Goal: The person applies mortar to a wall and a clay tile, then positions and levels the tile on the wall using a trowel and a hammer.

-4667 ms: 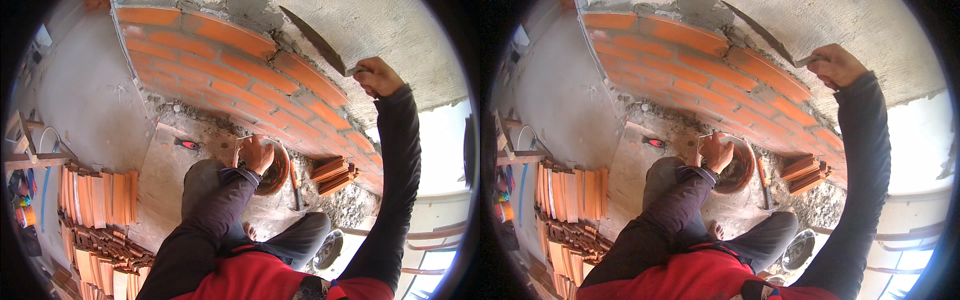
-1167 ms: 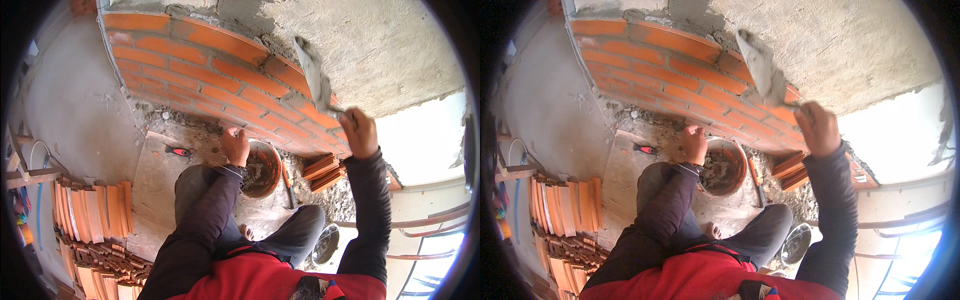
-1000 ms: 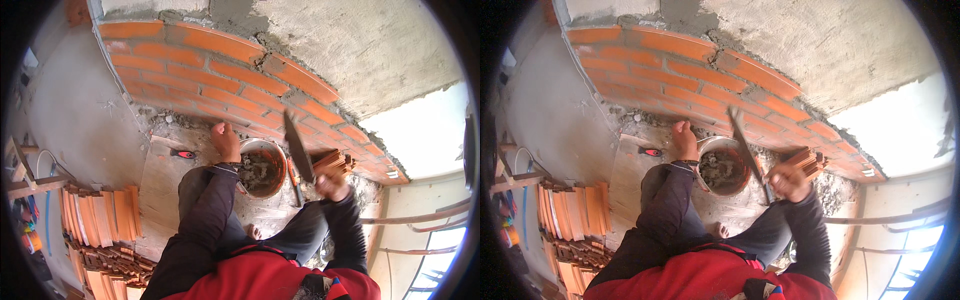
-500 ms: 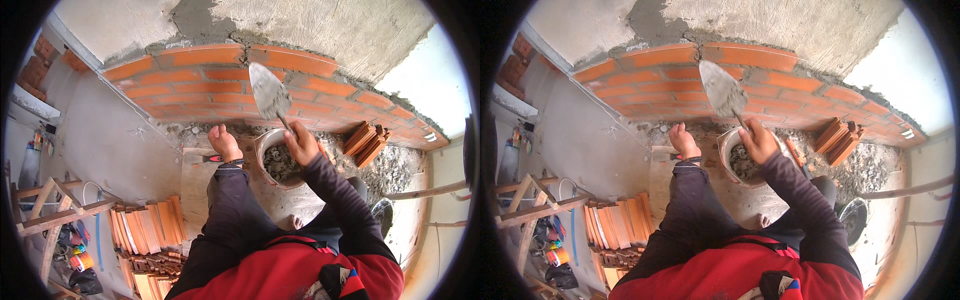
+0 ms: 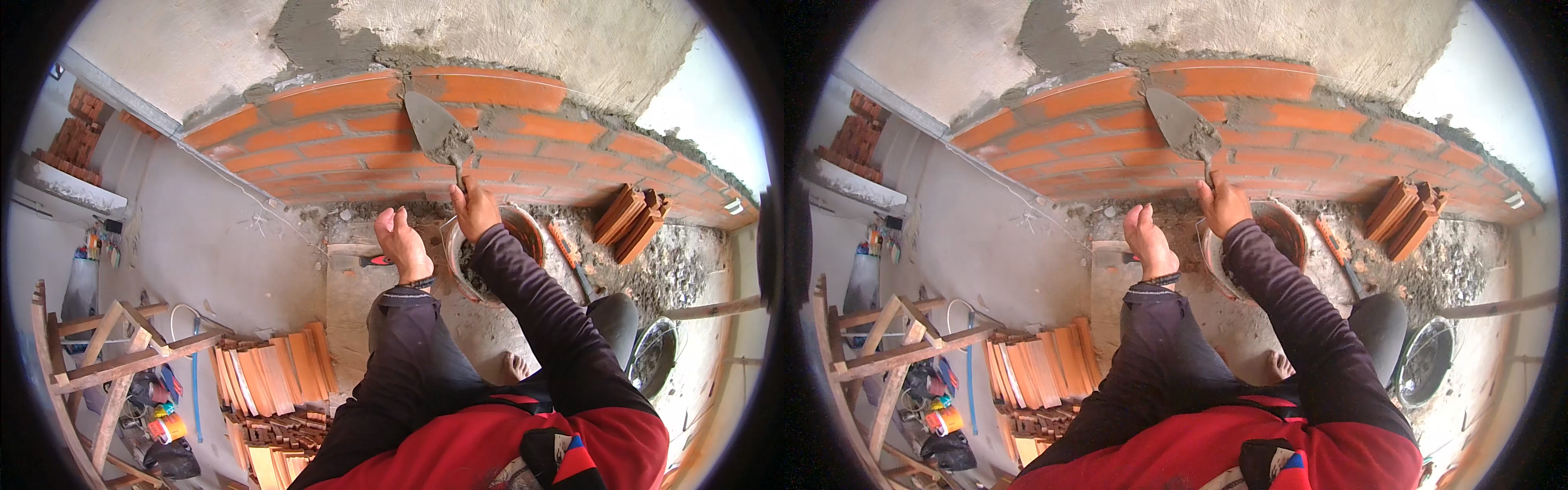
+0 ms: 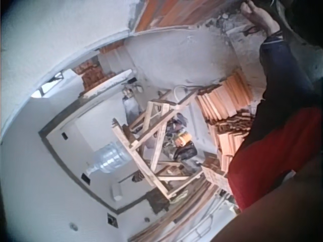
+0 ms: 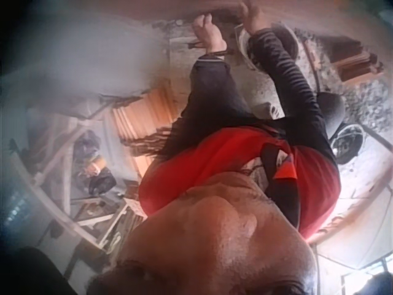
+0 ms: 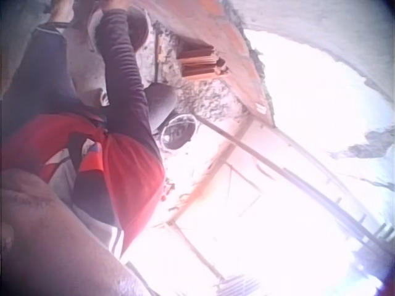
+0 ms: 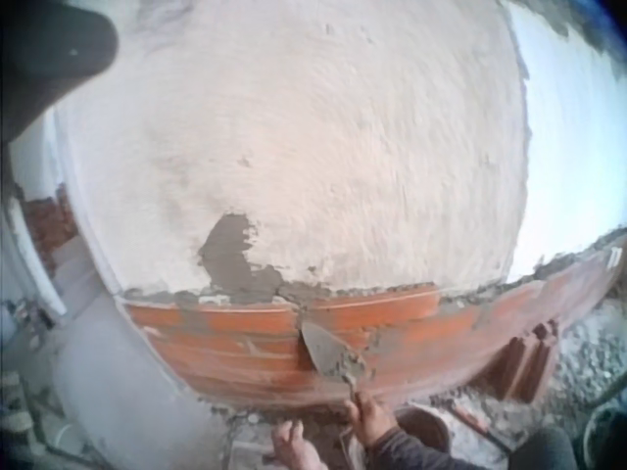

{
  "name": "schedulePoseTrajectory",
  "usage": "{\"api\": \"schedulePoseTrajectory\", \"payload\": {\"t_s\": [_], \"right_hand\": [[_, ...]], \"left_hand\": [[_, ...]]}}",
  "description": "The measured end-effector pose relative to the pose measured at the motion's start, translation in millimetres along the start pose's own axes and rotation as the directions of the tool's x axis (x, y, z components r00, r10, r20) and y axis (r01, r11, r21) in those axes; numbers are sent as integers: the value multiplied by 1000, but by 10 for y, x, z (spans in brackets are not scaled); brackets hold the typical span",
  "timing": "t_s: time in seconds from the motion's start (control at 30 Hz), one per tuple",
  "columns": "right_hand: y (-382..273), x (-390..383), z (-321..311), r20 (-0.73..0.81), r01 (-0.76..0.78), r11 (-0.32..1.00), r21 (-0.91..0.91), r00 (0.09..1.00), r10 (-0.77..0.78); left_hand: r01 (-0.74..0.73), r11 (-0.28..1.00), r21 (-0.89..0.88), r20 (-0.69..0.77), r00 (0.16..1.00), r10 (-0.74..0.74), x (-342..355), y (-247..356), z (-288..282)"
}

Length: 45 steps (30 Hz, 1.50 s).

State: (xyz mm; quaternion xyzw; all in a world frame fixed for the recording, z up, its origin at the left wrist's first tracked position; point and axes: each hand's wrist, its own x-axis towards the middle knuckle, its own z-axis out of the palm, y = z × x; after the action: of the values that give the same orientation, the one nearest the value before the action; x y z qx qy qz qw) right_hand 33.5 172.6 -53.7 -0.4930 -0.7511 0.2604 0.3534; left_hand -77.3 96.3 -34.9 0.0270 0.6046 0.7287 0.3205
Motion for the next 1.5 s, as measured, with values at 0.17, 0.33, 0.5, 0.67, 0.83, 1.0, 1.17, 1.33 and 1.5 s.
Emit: {"api": "schedulePoseTrajectory", "payload": {"t_s": [0.17,0.33,0.5,0.67,0.83,1.0,1.17,1.33,1.5], "right_hand": [[206,-84,-82,5,51,997,-61,999,-51],[161,-82,-275,6,100,992,-82,995,-100],[-91,19,-289,13,29,977,-209,1000,-26],[80,-30,-623,-43,-19,953,-303,999,7],[265,-54,-977,-66,-54,919,-391,997,30],[297,-121,-1260,-82,-91,903,-419,995,62],[57,-373,-1273,-76,-8,955,-296,997,-15],[-182,-238,-813,185,118,989,-87,977,-101],[-368,-72,-554,92,71,990,-120,994,-60]], "left_hand": [[-41,999,2,21,999,41,8,-32,-56],[-52,999,1,55,997,51,-111,16,-49],[-77,997,-24,71,994,78,-54,-88,-75],[-98,995,-29,80,992,100,-20,-151,-127],[-90,996,2,79,993,89,-58,-102,-101],[-72,997,32,66,995,70,-93,-45,-81],[-107,993,44,71,992,104,-23,-77,-102],[-76,996,52,83,994,71,-53,-129,23],[-54,998,17,116,992,52,-115,-191,109]]}}
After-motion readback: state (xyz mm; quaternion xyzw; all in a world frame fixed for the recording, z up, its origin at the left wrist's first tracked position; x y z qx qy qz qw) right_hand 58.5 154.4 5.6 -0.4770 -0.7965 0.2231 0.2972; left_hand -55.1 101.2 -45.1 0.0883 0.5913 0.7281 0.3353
